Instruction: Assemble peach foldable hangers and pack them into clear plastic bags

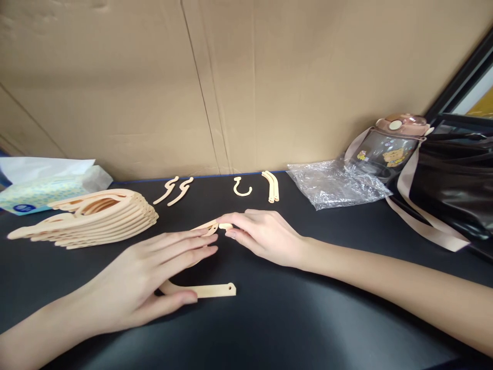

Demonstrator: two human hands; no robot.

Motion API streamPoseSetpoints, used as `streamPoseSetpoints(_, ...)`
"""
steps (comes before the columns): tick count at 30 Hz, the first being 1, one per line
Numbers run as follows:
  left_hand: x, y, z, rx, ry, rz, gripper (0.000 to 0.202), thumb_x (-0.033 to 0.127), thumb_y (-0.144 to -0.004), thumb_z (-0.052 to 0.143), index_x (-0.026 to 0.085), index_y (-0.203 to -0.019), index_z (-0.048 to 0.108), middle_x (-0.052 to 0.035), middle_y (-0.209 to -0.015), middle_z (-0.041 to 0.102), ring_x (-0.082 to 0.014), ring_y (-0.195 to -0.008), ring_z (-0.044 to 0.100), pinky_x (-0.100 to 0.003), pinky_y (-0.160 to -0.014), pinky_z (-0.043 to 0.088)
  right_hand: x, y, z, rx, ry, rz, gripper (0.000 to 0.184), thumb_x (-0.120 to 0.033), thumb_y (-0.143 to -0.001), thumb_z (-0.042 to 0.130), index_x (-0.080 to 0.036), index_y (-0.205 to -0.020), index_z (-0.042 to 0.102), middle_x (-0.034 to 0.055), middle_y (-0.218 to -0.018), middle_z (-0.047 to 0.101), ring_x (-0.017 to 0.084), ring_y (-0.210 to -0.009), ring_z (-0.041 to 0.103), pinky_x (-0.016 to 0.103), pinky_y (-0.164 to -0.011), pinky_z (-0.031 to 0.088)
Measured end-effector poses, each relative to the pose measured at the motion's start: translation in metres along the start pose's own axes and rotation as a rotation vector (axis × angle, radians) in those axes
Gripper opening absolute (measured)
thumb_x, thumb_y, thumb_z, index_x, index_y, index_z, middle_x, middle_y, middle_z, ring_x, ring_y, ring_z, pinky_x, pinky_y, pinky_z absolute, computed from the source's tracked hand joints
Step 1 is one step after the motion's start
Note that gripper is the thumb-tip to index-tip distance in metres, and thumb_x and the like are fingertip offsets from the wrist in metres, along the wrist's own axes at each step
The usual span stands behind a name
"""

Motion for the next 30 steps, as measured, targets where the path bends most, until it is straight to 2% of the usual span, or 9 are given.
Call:
streamPoseSetpoints(3,0.008,-0.002,0.007,-0.084,0.031,0.034,0.062,0.042,-0.090,0.059,0.015,-0.142,0.042,-0.0113,-0.143,0.050,-0.0271,-0.136,0.042,-0.044,-0.111,0.039,-0.003,0.000,0.001,-0.036,-0.023,-0.051,0.029,-0.034,-0.098,0.049,-0.020,-0.122,0.058,0.0007,-0.081,0.067,0.012,-0.071,0.060,0.023,-0.064,0.045)
streamPoseSetpoints(7,0.008,-0.002,0.015,-0.134,0.066,0.035,0.045,0.030,-0.096,0.052,0.020,-0.139,0.048,-0.0054,-0.141,0.053,-0.0229,-0.135,0.044,-0.043,-0.113,0.037,-0.008,0.000,0.003,-0.068,-0.045,-0.109,0.030,-0.033,-0.096,0.053,-0.017,-0.120,0.059,0.0013,-0.079,0.066,0.013,-0.069,0.057,0.023,-0.062,0.044)
streamPoseSetpoints(10,0.006,-0.002,0.016,-0.092,0.080,0.012,0.037,0.022,-0.098,0.045,0.023,-0.135,0.052,-0.0029,-0.138,0.056,-0.0201,-0.130,0.050,-0.040,-0.112,0.039,-0.007,0.000,0.002,-0.046,-0.049,-0.104,0.027,-0.030,-0.097,0.051,-0.017,-0.117,0.061,0.0000,-0.072,0.062,0.013,-0.066,0.056,0.023,-0.060,0.042)
streamPoseSetpoints(13,0.005,-0.002,0.014,-0.055,0.052,0.005,0.035,0.021,-0.098,0.045,0.022,-0.132,0.055,-0.0051,-0.135,0.060,-0.0206,-0.124,0.056,-0.039,-0.108,0.045,-0.006,0.000,0.003,-0.043,-0.056,-0.094,0.024,-0.028,-0.096,0.051,-0.018,-0.115,0.061,-0.0017,-0.067,0.059,0.013,-0.064,0.055,0.023,-0.061,0.042)
streamPoseSetpoints(18,0.004,-0.005,0.009,-0.002,0.058,0.004,0.030,0.018,-0.097,0.045,0.022,-0.122,0.062,-0.0051,-0.126,0.065,-0.0193,-0.117,0.061,-0.036,-0.102,0.050,-0.007,0.000,0.003,-0.062,-0.072,-0.105,0.020,-0.026,-0.096,0.049,-0.017,-0.109,0.061,-0.0013,-0.070,0.059,0.011,-0.061,0.052,0.022,-0.060,0.041)
streamPoseSetpoints(22,0.002,-0.005,0.009,0.032,0.119,-0.019,0.028,0.018,-0.098,0.043,0.023,-0.117,0.063,-0.0030,-0.121,0.068,-0.0164,-0.114,0.062,-0.035,-0.107,0.045,-0.009,0.000,0.004,-0.093,-0.058,-0.126,0.021,-0.023,-0.098,0.042,-0.015,-0.106,0.061,0.0010,-0.076,0.060,0.011,-0.063,0.052,0.022,-0.060,0.042)
streamPoseSetpoints(26,0.001,-0.005,0.010,0.044,0.171,-0.041,0.024,0.018,-0.099,0.043,0.022,-0.111,0.063,-0.0028,-0.118,0.068,-0.0149,-0.115,0.060,-0.035,-0.111,0.039,-0.010,0.001,0.002,-0.058,-0.044,-0.145,0.027,-0.023,-0.102,0.035,-0.014,-0.104,0.060,0.0034,-0.083,0.064,0.010,-0.066,0.056,0.021,-0.060,0.044)
streamPoseSetpoints(30,0.000,-0.005,0.011,0.038,0.199,-0.055,0.018,0.015,-0.097,0.043,0.019,-0.103,0.060,-0.0054,-0.116,0.067,-0.0154,-0.118,0.056,-0.037,-0.112,0.035,-0.015,0.003,-0.002,-0.002,0.007,-0.199,0.028,-0.023,-0.103,0.034,-0.014,-0.096,0.060,0.0004,-0.075,0.060,0.008,-0.057,0.050,0.020,-0.051,0.039)
Point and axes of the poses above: each hand's wrist, its own y-axis away from the middle knuckle, its own z-axis out of the palm, x = y × z, the point moved 7 cm from there along -y, towards the middle knuckle
